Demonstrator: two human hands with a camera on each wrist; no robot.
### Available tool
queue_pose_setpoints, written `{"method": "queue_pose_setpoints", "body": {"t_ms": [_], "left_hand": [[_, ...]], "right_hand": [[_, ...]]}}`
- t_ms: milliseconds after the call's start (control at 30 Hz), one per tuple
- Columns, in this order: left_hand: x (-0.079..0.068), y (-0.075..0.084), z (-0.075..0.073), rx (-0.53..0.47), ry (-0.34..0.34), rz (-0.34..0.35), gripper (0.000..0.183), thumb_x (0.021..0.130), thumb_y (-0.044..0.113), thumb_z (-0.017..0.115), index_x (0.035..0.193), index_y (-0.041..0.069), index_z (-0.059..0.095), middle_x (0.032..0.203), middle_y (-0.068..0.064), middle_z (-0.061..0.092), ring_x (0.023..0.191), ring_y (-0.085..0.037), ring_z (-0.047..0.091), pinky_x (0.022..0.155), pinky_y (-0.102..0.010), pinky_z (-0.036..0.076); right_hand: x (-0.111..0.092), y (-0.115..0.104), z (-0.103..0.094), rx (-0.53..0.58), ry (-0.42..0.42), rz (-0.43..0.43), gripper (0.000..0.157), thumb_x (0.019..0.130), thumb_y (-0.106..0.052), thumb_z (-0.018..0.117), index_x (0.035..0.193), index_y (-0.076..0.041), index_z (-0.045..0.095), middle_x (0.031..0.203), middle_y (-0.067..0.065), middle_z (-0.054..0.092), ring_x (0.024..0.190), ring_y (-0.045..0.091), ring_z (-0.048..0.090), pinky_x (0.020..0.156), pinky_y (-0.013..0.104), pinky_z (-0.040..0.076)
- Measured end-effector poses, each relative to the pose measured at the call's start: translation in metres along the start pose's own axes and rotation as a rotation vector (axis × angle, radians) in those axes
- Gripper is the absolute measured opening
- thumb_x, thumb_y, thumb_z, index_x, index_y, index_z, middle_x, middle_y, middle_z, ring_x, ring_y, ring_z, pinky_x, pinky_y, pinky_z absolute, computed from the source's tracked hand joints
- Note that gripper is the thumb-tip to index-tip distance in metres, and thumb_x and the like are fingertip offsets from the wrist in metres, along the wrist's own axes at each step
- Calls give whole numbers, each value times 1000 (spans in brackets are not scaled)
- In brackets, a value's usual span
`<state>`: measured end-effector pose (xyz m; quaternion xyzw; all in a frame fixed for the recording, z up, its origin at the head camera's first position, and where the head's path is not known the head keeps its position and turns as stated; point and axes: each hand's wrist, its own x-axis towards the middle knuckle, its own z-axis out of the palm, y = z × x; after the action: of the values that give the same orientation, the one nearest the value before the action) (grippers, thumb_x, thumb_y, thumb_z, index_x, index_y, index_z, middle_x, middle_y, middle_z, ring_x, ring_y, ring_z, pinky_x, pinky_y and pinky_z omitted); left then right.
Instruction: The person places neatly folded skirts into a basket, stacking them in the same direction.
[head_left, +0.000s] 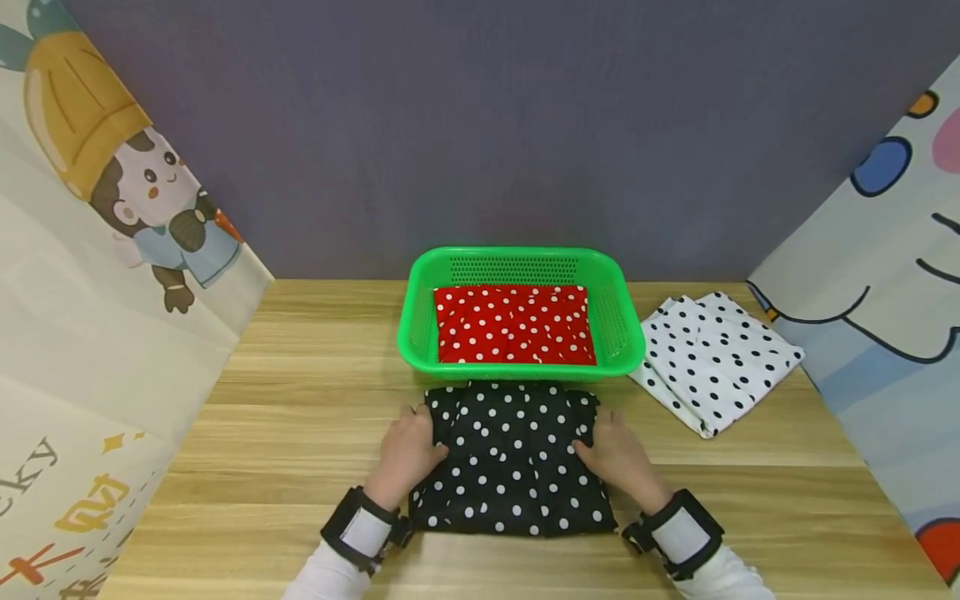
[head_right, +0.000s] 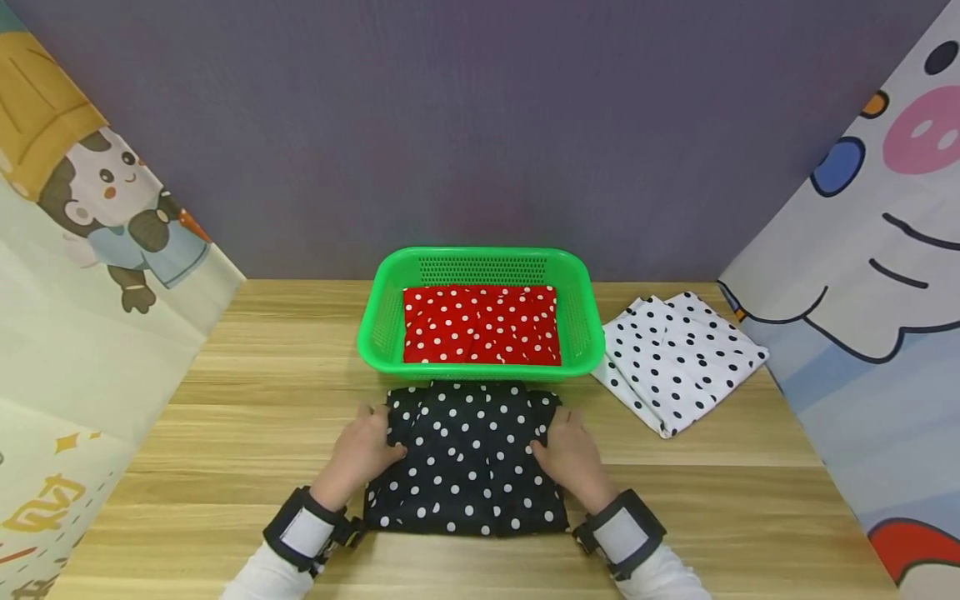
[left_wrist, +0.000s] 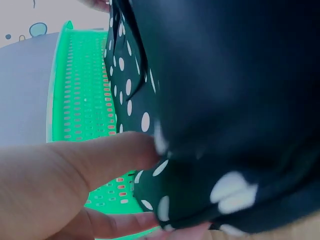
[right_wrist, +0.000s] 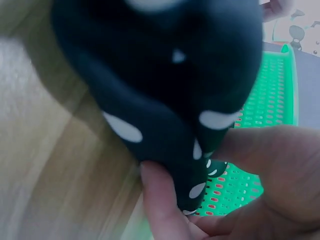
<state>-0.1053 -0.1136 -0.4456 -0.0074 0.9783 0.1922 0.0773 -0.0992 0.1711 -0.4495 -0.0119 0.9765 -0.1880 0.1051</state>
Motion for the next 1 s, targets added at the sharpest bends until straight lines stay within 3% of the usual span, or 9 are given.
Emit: {"method": "queue_pose_setpoints", "body": {"t_ms": [233,500,833,1000], "left_hand": [[-3,4,3,-47,33,38,50,67,8,74,108,-13,54,88,-21,57,71,-31,58,56,-39,49],[-5,3,6,-69,90,110,27,65,0,68,90,-4,59,79,-15,62,64,-29,59,51,-37,46],[-8,-1,3,-154,52,110,27,71,2,70,96,-2,62,91,-16,65,77,-28,63,61,-37,51],[-17,1,-3,-159,94,119,26,72,3,70,97,-1,62,90,-14,65,80,-28,63,65,-39,51]], "right_hand": [[1,-1,6,34,0,-19,62,84,-16,61,126,20,32,120,39,44,103,47,53,84,52,47],[2,-2,9,86,-25,-15,55,85,-10,57,126,15,31,111,37,53,87,34,61,71,44,51],[-6,0,10,156,61,-69,49,85,-7,55,125,11,34,117,33,52,96,35,59,76,46,50],[-14,-1,8,174,108,-76,50,85,-8,57,126,9,34,119,32,52,98,35,59,75,45,51]]}}
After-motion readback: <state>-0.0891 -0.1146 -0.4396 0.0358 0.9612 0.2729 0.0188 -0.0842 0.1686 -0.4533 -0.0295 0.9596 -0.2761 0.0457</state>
